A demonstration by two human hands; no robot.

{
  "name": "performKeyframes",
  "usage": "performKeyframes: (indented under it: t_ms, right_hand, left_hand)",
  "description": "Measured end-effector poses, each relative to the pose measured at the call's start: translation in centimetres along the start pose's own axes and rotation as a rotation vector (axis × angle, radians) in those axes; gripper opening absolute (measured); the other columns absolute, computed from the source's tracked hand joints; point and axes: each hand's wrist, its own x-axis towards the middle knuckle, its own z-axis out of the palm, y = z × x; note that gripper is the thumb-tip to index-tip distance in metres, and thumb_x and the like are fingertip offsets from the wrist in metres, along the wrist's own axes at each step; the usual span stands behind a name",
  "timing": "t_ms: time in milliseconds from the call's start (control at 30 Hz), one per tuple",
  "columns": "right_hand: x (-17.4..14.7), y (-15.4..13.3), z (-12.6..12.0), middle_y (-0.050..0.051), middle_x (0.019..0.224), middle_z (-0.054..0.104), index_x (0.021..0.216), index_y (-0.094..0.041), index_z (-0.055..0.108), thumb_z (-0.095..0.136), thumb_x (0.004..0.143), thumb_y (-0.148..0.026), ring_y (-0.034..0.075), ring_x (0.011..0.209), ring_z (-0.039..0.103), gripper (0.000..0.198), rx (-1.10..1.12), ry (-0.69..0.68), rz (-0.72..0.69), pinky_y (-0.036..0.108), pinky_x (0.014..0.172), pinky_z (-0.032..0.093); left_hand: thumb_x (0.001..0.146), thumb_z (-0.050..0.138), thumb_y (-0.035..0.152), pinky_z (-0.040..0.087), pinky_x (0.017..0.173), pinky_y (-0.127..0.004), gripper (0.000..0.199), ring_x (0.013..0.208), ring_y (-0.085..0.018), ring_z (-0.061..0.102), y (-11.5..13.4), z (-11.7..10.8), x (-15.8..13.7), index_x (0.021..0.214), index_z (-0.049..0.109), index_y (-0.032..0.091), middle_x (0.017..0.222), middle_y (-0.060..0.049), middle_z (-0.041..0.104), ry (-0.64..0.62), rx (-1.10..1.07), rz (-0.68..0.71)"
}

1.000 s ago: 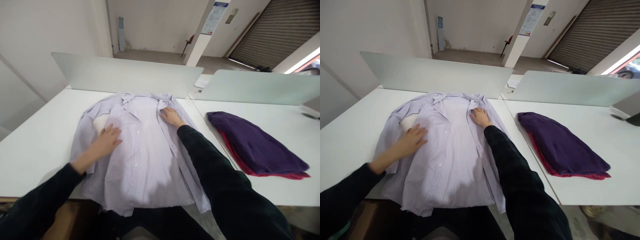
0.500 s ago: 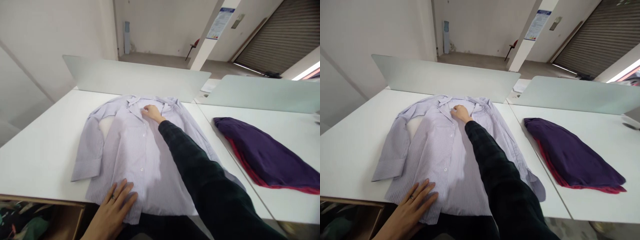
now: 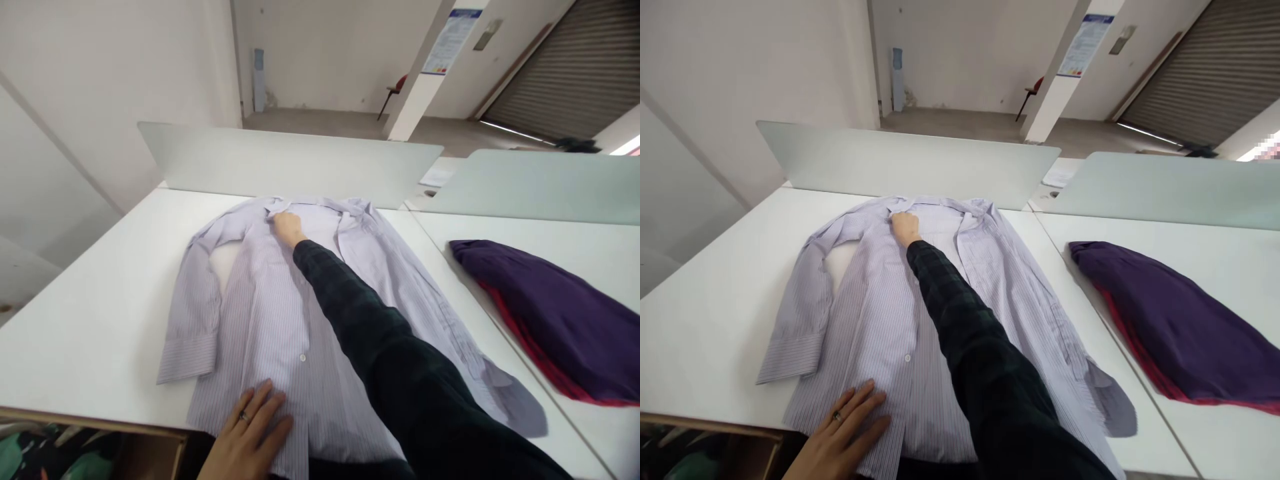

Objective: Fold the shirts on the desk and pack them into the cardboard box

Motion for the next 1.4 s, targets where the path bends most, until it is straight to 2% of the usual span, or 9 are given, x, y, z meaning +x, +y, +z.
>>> performKeyframes:
  t_ms: [133,367,467,567,700,867,1000,1133,1400]
  right_hand:
    - [1.6,4.3,-1.7,0.019,0.110,0.070,0.110,-0.008,0.068,0.039,0.096,-0.018,0.025,0.102,0.067,0.034,0.115,0.101,0.141,0.030,0.082,0.051]
    - [0.3,12.1,-2.6,0.011,0.068,0.070,0.092,-0.004,0.068,0.041,0.089,-0.008,0.013,0.057,0.064,0.027,0.324,0.113,0.314,0.020,0.055,0.049]
    - [-0.5,12.3,-2.2,0.013,0.072,0.071,0.092,-0.006,0.070,0.044,0.089,-0.010,0.014,0.062,0.067,0.026,0.352,0.113,0.302,0.022,0.062,0.051]
    - [-0.5,10.5,-2.1,0.013,0.093,0.074,0.098,-0.012,0.072,0.051,0.089,-0.022,0.019,0.088,0.070,0.025,0.351,0.139,0.243,0.027,0.080,0.052]
    - [-0.1,6.8,-1.3,0.015,0.112,0.071,0.101,-0.015,0.074,0.067,0.080,-0.041,0.030,0.111,0.061,0.034,0.118,0.071,0.023,0.038,0.095,0.046]
    - [0.6,4.8,-0.2,0.021,0.113,0.068,0.109,-0.010,0.071,0.051,0.091,-0.022,0.030,0.111,0.061,0.030,-0.074,0.068,0.023,0.038,0.094,0.044]
    - [2.7,7.5,-1.7,0.023,0.113,0.068,0.119,-0.009,0.066,0.030,0.098,-0.021,0.030,0.104,0.064,0.043,0.020,0.145,0.189,0.037,0.085,0.047]
    - [4.4,11.8,-2.9,0.022,0.115,0.067,0.118,-0.008,0.066,0.032,0.098,-0.022,0.029,0.108,0.063,0.042,0.159,0.230,0.330,0.035,0.089,0.046]
    - [3.7,14.6,-0.1,0.021,0.103,0.071,0.098,-0.007,0.069,0.050,0.092,-0.022,0.026,0.103,0.065,0.025,0.244,0.203,0.355,0.032,0.087,0.047]
  left_hand:
    - [0.086,0.034,0.000,0.051,0.095,-0.030,0.050,0.129,-0.022,0.048,0.3,-1.1,1.1,0.116,0.067,0.023,0.122,-0.002,0.065,0.037,-0.035,-0.032]
    - [0.103,0.028,0.028,0.051,0.088,-0.026,0.042,0.116,-0.020,0.055,2.0,-1.4,3.9,0.111,0.069,0.023,0.111,-0.002,0.068,0.095,-0.082,0.020]
    - [0.103,0.030,0.025,0.050,0.087,-0.026,0.040,0.114,-0.019,0.056,2.4,-0.2,3.8,0.110,0.069,0.024,0.110,-0.001,0.068,0.089,-0.075,0.044]
    - [0.103,0.029,0.023,0.050,0.085,-0.026,0.041,0.112,-0.018,0.057,2.6,0.6,3.5,0.107,0.070,0.024,0.109,-0.001,0.069,0.093,-0.066,0.035]
    - [0.104,0.027,0.025,0.049,0.084,-0.026,0.043,0.110,-0.017,0.058,2.6,0.8,3.6,0.103,0.070,0.025,0.109,0.000,0.069,0.100,-0.073,0.027]
    - [0.103,0.030,0.024,0.049,0.082,-0.025,0.040,0.109,-0.016,0.059,2.7,1.1,3.4,0.101,0.070,0.025,0.106,0.001,0.070,0.119,-0.090,-0.002]
    - [0.100,0.044,0.028,0.050,0.087,-0.022,0.025,0.111,-0.014,0.059,2.8,1.0,3.3,0.107,0.068,0.026,0.108,0.002,0.069,0.073,-0.126,0.056]
    - [0.096,0.056,0.026,0.049,0.090,-0.019,0.017,0.109,-0.011,0.060,3.1,1.2,3.6,0.107,0.068,0.025,0.109,0.002,0.069,0.076,-0.161,0.087]
    - [0.099,0.047,0.025,0.051,0.091,-0.020,0.022,0.108,-0.012,0.061,3.2,0.6,4.3,0.106,0.068,0.022,0.109,0.001,0.070,0.020,-0.238,0.069]
